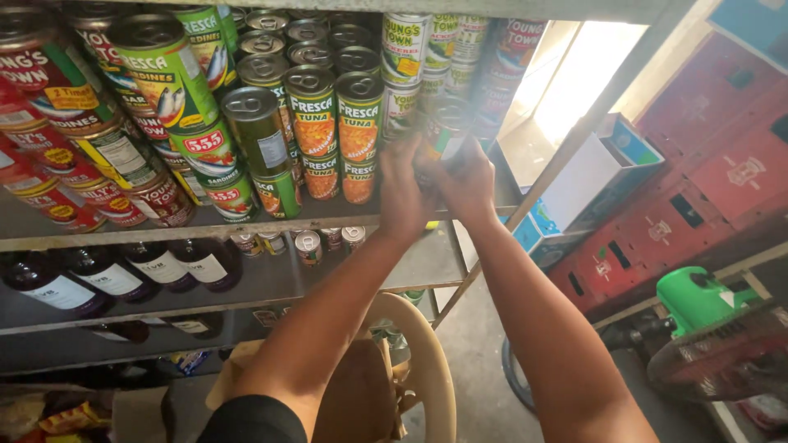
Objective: Stocking various canned goods from a cardboard box onto grocery store shelves.
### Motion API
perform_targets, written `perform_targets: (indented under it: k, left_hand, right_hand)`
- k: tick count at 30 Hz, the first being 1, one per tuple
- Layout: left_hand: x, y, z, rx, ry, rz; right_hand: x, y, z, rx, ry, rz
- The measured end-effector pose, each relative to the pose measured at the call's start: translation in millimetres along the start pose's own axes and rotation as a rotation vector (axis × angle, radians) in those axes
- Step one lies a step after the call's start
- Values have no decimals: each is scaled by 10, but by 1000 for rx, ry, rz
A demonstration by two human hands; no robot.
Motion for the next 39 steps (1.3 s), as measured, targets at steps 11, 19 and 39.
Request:
perform_targets:
  k: [11, 19, 39]
  left_hand:
    - [48, 10, 15, 41, -45, 17]
    - [-149, -222, -139, 108, -99, 105]
    - [1155, -2441, -2080, 236, -516, 792]
  right_hand:
    - [-83, 22, 67, 63, -64, -13]
    - [-110, 395, -266, 75, -1, 20]
    - [-1434, 876, -2185, -35, 25, 36]
Point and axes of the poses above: each hand's wrist, its own z-axis towards the middle knuckle, its own x-axis out of the back of the hand, y = z × x, the point moved 10 cm from there along z, towards the middle knuckle, and after that the axes turned 6 degrees about z, right-handed, at the moved point
